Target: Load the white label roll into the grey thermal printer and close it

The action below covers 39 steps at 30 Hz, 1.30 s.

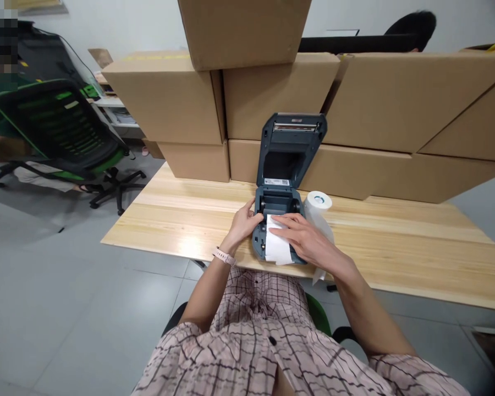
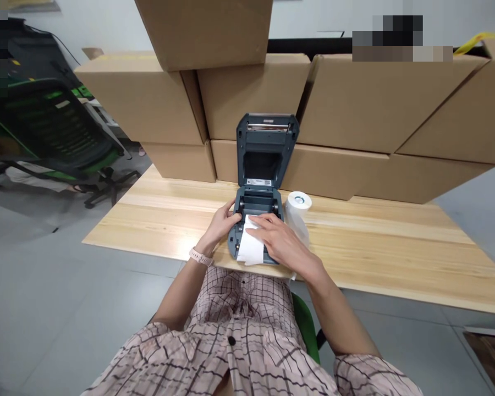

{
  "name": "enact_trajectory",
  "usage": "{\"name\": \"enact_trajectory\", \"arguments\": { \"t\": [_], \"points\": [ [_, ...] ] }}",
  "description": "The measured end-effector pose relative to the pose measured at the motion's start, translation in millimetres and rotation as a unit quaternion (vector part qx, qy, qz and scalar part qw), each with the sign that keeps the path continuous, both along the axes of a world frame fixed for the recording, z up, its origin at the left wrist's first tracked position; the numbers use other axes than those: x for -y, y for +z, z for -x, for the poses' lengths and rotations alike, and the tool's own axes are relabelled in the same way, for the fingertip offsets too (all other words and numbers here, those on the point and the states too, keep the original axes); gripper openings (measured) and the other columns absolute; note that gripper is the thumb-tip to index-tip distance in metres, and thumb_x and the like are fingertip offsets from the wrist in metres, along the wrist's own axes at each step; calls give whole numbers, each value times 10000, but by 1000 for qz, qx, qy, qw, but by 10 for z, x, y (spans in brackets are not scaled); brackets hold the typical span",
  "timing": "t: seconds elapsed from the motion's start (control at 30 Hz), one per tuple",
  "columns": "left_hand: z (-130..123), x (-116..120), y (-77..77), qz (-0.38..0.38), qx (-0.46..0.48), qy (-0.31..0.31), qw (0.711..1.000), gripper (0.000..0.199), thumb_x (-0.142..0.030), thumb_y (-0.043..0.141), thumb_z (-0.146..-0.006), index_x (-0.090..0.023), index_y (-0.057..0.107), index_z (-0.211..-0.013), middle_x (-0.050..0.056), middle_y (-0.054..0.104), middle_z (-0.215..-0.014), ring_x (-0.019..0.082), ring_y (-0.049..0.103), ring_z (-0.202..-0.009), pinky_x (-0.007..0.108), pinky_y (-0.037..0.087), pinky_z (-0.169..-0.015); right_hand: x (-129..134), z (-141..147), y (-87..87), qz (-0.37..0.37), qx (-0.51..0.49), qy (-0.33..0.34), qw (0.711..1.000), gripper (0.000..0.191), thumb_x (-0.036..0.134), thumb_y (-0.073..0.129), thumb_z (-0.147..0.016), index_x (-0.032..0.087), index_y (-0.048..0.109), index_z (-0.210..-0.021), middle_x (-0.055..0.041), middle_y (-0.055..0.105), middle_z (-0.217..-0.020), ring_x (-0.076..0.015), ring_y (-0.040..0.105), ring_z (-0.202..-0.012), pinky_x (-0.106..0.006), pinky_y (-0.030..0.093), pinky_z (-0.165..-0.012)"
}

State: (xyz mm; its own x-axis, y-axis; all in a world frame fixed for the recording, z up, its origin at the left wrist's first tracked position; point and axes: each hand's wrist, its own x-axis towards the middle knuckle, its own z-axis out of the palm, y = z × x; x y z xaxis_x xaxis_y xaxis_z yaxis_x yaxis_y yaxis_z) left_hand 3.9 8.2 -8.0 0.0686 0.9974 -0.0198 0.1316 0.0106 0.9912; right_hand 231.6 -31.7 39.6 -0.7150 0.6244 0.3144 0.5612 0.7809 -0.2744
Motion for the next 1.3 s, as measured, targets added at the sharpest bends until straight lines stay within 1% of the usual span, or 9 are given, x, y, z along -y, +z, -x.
{"name": "enact_trajectory", "arguments": {
  "t": [0.07, 0.17, 0.3, 0.37, 0.5, 0.6, 0.9, 1.07, 1.3],
  "points": [
    [1, 0, 5, 2, -2, 2, 1000, 755, -260, 658, -772, -132, 582, -1513, -87, 539, -587, 109, 434, -531, 225, 326, -576, 81, -31, 14, 30, 13, 5, 999, 413, 216, 444, -1107, 262, 695, -1433, -79, 641, -1554, -287, 591, -1426, -556, 576, -1124],
    [0, -1, 13, 7, 1, 3, 1000, 768, -251, 671, -766, -126, 577, -1518, -77, 564, -602, 111, 451, -542, 227, 336, -581, 166, -124, -2, 62, 39, 15, 997, 500, 431, 498, -1107, 276, 550, -1580, -82, 492, -1682, -299, 483, -1550, -593, 463, -1242],
    [-4, -7, 16, 11, 9, 7, 1000, 783, -237, 686, -755, -122, 576, -1522, -75, 569, -596, 111, 451, -539, 231, 350, -586, 216, -205, -41, 56, 62, 55, 995, 1043, 763, 761, -814, 261, 420, -1662, -148, 284, -1773, -379, 336, -1625, -637, 366, -1292],
    [-5, -6, 16, 13, 12, 9, 1000, 784, -234, 688, -753, -121, 578, -1521, -75, 569, -595, 110, 447, -536, 231, 350, -584, 258, -175, -52, 34, 57, 49, 997, 1047, 699, 814, -807, 251, 412, -1664, -159, 299, -1768, -375, 337, -1625, -637, 355, -1298],
    [-6, 1, 22, 14, 14, 7, 1000, 786, -234, 690, -754, -115, 575, -1522, -74, 573, -601, 105, 442, -534, 228, 336, -573, 406, -23, -91, -22, 21, -3, 1000, 550, 270, 675, -1016, 262, 561, -1555, -104, 539, -1648, -306, 521, -1522, -617, 411, -1272],
    [-7, 6, 34, 17, 12, 10, 1000, 779, -234, 690, -752, -105, 581, -1512, -82, 553, -590, 100, 426, -529, 228, 325, -570, 489, 44, -153, -45, -19, -13, 999, 416, 168, 570, -1049, 249, 655, -1448, -86, 642, -1554, -278, 609, -1441, -603, 476, -1226],
    [-5, 21, 80, 15, -28, 22, 999, 743, -278, 700, -783, -104, 597, -1498, -113, 448, -547, 97, 378, -518, 233, 288, -564, 455, -79, -215, -18, -74, 19, 997, 491, 82, 515, -1026, 271, 659, -1455, -78, 634, -1556, -248, 600, -1459, -556, 545, -1182],
    [-1, 29, 81, 11, -25, 19, 999, 734, -322, 742, -802, -124, 606, -1495, -101, 488, -569, 98, 406, -535, 227, 321, -579, 470, -90, -206, 9, -104, 24, 994, 582, 41, 507, -995, 322, 634, -1488, -56, 634, -1558, -224, 586, -1472, -551, 537, -1197],
    [0, 30, 66, 14, -12, 22, 1000, 761, -371, 803, -805, -128, 608, -1500, -78, 549, -604, 102, 456, -562, 225, 370, -591, 496, -68, -234, -10, -118, 16, 993, 499, 43, 514, -993, 231, 691, -1420, -108, 656, -1529, -257, 610, -1450, -538, 551, -1186]
  ]
}}
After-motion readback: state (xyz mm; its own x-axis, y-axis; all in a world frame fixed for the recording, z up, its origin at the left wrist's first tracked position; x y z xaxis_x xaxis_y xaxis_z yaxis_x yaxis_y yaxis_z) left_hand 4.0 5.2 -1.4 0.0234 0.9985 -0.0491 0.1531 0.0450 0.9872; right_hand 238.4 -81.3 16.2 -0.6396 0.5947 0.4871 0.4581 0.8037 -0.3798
